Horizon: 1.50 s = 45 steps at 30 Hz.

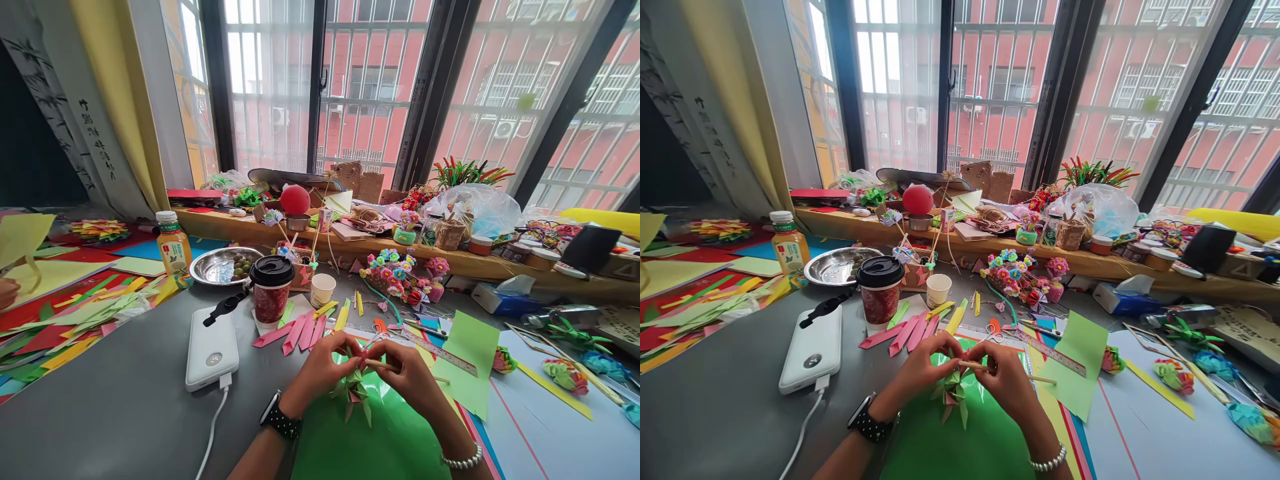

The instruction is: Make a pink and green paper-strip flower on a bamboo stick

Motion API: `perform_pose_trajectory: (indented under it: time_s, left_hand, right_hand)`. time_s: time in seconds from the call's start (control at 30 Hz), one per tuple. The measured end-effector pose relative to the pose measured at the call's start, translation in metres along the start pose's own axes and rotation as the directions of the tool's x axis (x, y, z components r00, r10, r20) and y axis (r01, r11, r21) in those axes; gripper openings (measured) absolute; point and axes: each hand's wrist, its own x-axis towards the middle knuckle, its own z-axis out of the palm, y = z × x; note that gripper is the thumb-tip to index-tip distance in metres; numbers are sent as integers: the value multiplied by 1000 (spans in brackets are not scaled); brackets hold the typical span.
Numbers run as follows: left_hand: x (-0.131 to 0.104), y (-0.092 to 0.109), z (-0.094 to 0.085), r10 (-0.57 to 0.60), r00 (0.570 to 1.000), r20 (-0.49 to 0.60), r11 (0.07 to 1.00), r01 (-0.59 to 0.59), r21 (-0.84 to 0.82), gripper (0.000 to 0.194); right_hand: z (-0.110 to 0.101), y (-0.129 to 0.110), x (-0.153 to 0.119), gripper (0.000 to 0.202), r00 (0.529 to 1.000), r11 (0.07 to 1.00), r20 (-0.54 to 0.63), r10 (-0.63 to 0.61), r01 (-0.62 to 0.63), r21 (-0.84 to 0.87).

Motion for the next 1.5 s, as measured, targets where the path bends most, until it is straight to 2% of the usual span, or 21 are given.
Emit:
perform_pose_trajectory:
  time_s: [0.2,0.53,0.93,1.2,1.5]
  left_hand:
    - [0,0,0,-19,1000,-4,1000,19,-4,8]
    - [1,-4,1,-29,999,-16,999,29,16,10]
    - [0,-4,1,-63,998,16,996,64,-58,6]
    - [2,-6,3,-121,992,27,987,124,-99,8]
    - [2,-6,1,-145,989,36,976,149,-157,15]
  right_hand:
    - [3,-2,0,7,1000,1000,-18,5,-6,-22]
    - [10,-3,1,8,996,985,-87,-28,13,-169]
    - [10,-1,2,6,999,999,-22,40,-40,-27]
    - [14,-2,2,3,996,990,-78,42,-52,-129]
    - [14,-1,1,10,997,988,-70,-12,1,-154]
